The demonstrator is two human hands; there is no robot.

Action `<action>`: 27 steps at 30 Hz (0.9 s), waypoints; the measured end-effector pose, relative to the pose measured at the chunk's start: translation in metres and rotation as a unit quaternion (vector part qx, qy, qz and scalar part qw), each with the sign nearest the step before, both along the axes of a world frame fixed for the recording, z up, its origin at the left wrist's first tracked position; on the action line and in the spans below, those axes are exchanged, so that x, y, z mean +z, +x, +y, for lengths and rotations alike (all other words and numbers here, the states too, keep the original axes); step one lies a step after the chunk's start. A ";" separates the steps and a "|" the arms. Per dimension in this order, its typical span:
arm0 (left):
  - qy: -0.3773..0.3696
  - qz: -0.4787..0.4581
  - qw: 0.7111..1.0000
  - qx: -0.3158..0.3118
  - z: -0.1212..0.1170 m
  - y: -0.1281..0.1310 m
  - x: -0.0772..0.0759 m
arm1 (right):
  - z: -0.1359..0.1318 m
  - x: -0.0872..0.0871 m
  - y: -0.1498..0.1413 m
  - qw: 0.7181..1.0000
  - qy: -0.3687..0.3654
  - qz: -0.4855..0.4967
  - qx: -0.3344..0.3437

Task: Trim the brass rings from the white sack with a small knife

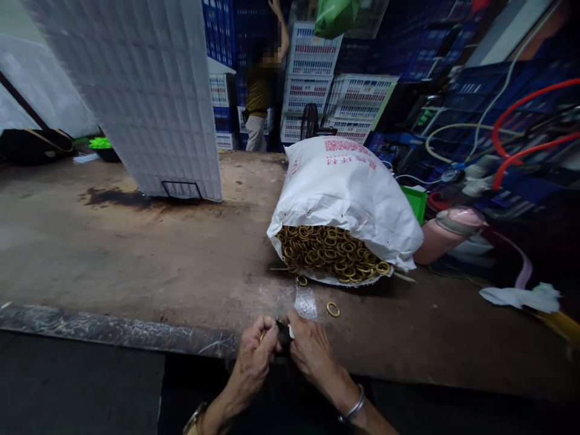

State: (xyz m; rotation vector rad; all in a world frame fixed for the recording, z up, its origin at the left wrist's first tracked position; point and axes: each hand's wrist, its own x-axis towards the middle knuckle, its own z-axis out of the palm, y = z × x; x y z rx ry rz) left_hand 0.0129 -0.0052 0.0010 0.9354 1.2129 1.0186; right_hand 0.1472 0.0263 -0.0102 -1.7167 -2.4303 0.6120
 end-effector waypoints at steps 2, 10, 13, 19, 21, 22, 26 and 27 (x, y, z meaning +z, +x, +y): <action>-0.003 0.000 1.000 -0.022 -0.007 -0.002 0.009 | 0.004 0.002 0.004 1.000 0.010 -0.002 -0.022; -0.122 -0.235 0.964 -0.029 -0.007 -0.009 0.012 | 0.023 0.004 0.055 0.975 0.118 -0.008 -0.186; -0.136 -0.242 0.960 -0.028 -0.002 -0.009 0.007 | 0.024 0.001 0.075 0.970 0.105 -0.017 -0.217; -0.179 -0.326 0.928 0.004 0.002 -0.008 0.002 | 0.018 -0.008 0.075 0.975 0.090 -0.053 -0.196; -0.197 -0.363 0.911 0.008 0.004 -0.008 -0.001 | 0.017 -0.011 0.070 0.976 0.097 -0.040 -0.193; -0.203 -0.377 0.904 0.010 0.005 -0.008 -0.003 | 0.018 -0.013 0.068 0.977 0.099 -0.026 -0.189; -0.207 -0.379 0.902 0.025 0.006 -0.008 -0.007 | 0.023 -0.014 0.054 0.980 0.069 0.090 -0.162; -0.198 -0.367 0.908 0.024 0.006 -0.008 -0.006 | 0.025 -0.013 0.049 0.976 0.054 0.138 -0.156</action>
